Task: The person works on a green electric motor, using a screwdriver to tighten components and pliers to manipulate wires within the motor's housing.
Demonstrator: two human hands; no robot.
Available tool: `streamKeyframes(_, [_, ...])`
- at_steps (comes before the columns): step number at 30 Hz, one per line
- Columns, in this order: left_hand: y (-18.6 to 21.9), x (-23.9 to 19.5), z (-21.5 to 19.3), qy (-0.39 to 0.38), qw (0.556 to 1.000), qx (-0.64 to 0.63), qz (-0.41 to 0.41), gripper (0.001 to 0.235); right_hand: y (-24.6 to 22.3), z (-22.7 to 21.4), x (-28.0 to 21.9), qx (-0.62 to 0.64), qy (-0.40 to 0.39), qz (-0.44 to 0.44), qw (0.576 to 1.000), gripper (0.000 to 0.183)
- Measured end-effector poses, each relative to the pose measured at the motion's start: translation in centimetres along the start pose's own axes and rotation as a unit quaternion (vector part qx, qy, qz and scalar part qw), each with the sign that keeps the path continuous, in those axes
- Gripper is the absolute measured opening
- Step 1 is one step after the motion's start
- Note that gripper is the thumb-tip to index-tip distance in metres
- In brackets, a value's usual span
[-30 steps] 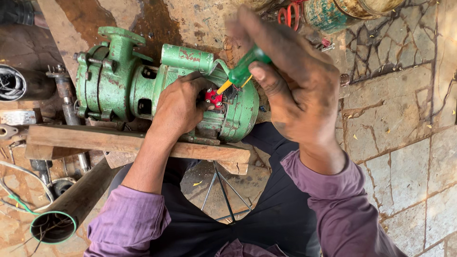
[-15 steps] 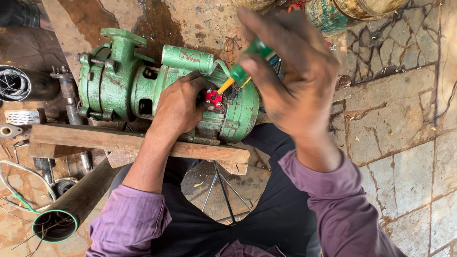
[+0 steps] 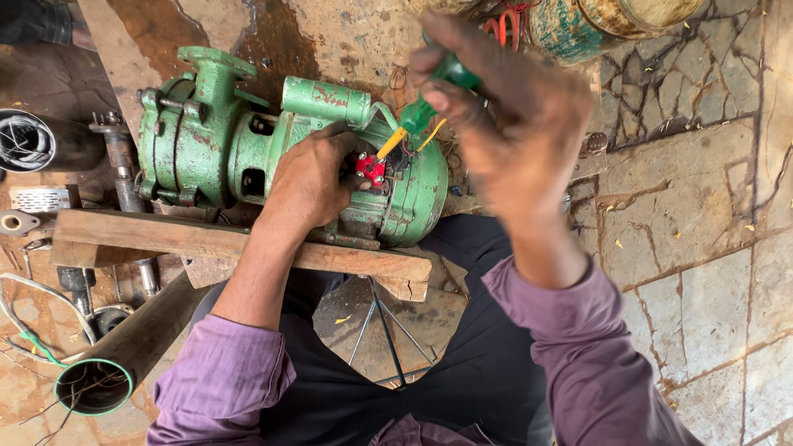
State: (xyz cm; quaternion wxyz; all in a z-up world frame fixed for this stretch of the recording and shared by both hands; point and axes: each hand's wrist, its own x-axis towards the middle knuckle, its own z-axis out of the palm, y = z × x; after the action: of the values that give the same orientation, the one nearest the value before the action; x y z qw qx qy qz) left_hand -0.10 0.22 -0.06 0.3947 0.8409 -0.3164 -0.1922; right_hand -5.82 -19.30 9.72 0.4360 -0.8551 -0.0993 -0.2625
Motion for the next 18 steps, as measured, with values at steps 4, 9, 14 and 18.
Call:
streamKeyframes(4, [0.0, 0.3, 0.0, 0.026, 0.999, 0.022, 0.023, 0.04, -0.8, 1.4, -0.6, -0.145, 0.024, -0.096, 0.985, 0.033])
streamKeyframes(9, [-0.5, 0.0, 0.2, 0.01, 1.0, 0.015, 0.017, 0.038, 1.3, -1.1, 1.7, 0.031, -0.06, -0.02, 0.998, 0.026])
streamKeyframes(14, [0.5, 0.3, -0.6, -0.003, 1.0, -0.012, 0.002, 0.04, -2.3, 0.6, 0.1, -0.047, 0.02, 0.099, 0.994, 0.026])
streamKeyframes(18, [3.0, -1.5, -2.4, 0.116, 0.981, -0.139, 0.069, 0.06, -1.8, -1.0, 1.1, -0.003, -0.045, 0.032, 0.998, 0.05])
